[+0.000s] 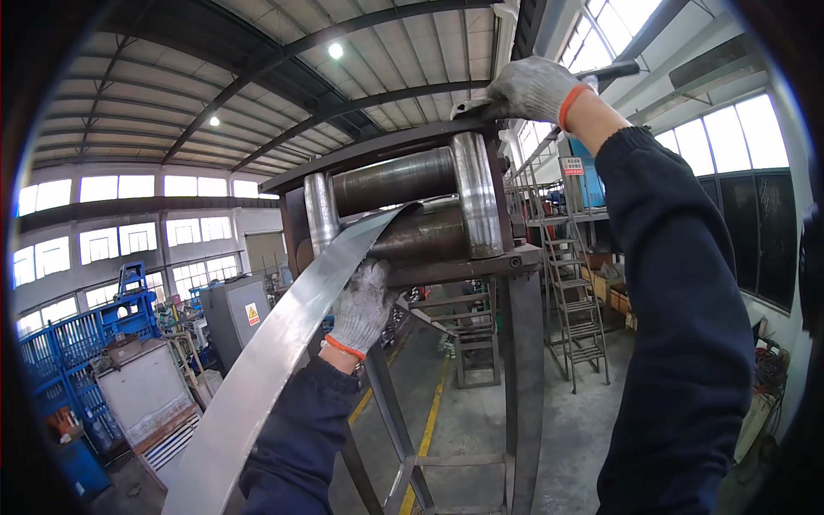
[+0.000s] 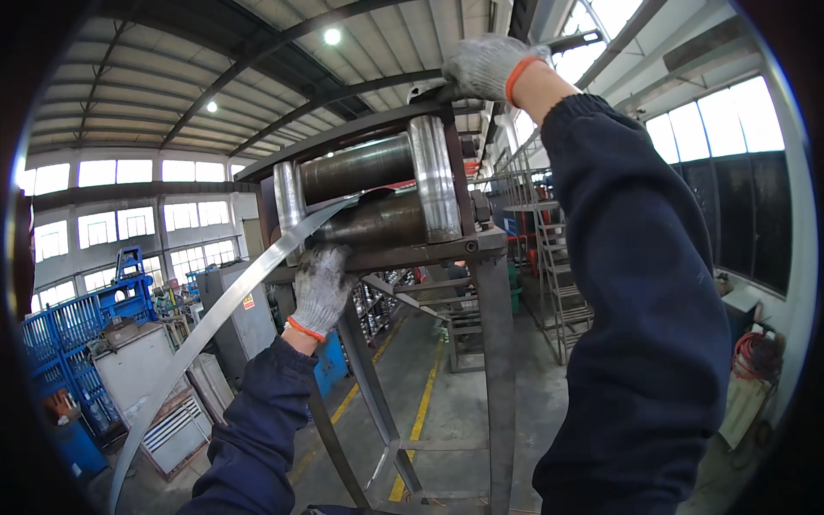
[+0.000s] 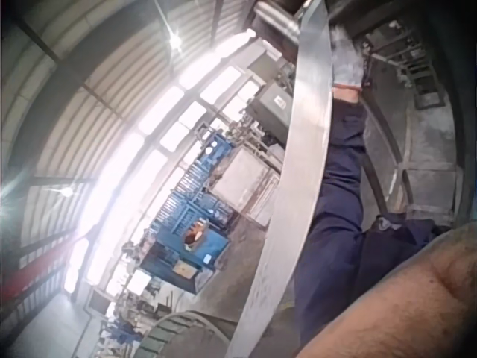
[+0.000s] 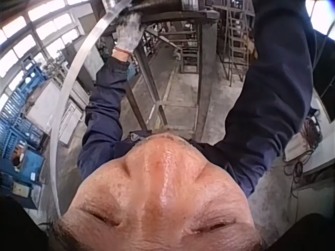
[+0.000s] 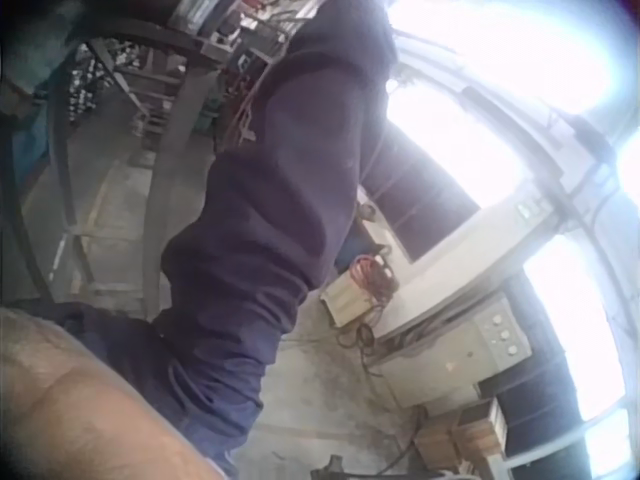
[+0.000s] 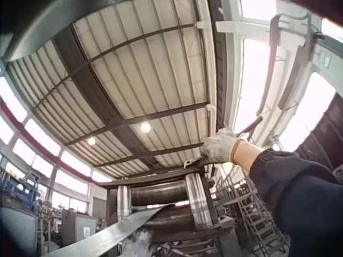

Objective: The recorder uses a large wrench to tighten bolts and secure a metal strap to a large industrial frame structure.

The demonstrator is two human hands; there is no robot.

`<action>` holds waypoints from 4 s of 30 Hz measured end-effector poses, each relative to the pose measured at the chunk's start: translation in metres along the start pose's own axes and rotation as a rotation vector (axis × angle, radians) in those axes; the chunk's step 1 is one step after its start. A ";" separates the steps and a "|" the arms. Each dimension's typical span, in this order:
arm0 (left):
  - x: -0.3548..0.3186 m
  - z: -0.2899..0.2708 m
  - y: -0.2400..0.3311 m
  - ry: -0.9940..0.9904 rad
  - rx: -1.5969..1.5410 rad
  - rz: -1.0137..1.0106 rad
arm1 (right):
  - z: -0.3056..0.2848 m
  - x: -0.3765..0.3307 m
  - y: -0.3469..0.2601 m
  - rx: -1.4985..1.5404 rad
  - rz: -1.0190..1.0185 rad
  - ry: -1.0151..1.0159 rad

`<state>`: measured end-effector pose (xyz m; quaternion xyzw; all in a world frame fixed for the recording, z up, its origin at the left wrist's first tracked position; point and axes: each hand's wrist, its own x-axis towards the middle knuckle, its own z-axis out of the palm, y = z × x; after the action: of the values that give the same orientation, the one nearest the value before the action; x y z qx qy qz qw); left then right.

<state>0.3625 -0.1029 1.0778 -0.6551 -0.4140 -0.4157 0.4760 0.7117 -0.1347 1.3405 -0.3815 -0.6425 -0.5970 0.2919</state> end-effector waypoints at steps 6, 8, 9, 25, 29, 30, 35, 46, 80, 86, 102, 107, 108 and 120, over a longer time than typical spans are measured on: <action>-0.003 0.004 -0.007 0.003 0.096 0.038 | -0.001 -0.003 -0.003 0.037 0.015 -0.008; -0.004 0.001 -0.008 0.000 0.118 0.039 | 0.003 -0.004 -0.001 0.035 0.003 0.020; -0.004 0.000 -0.008 0.002 0.126 0.040 | 0.002 -0.006 0.000 0.011 -0.022 0.013; 0.007 -0.007 0.001 0.069 -0.074 0.032 | -0.005 -0.039 0.031 -0.222 0.307 -0.110; 0.000 0.015 -0.007 0.148 0.058 0.053 | 0.081 -0.054 0.069 0.004 0.258 0.227; -0.004 0.021 -0.004 0.137 0.067 0.065 | 0.062 -0.058 0.069 0.070 0.312 0.091; 0.006 -0.001 0.000 0.028 0.025 0.020 | 0.077 -0.038 0.053 0.031 0.310 0.091; -0.002 0.006 -0.003 0.103 0.077 0.058 | 0.122 -0.025 0.039 0.358 0.524 0.009; -0.012 0.020 -0.006 0.000 0.032 -0.021 | -0.108 0.000 -0.029 -0.662 0.198 -0.207; -0.011 0.015 -0.006 0.061 0.071 0.036 | -0.083 -0.008 0.001 -0.572 0.207 0.015; -0.008 0.008 -0.002 0.152 0.044 0.058 | -0.071 0.011 -0.002 -0.471 0.252 -0.219; -0.004 0.011 0.006 0.116 0.003 0.017 | -0.077 0.001 -0.001 -0.443 0.259 -0.183; -0.005 0.010 0.003 0.140 0.024 0.043 | -0.070 0.000 0.003 -0.453 0.257 -0.183; -0.002 0.002 0.004 0.081 0.030 0.037 | -0.014 -0.011 0.052 -0.208 0.270 -0.157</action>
<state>0.3658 -0.1023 1.0746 -0.6383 -0.3881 -0.4268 0.5097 0.7603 -0.1501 1.3618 -0.5377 -0.5413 -0.5840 0.2772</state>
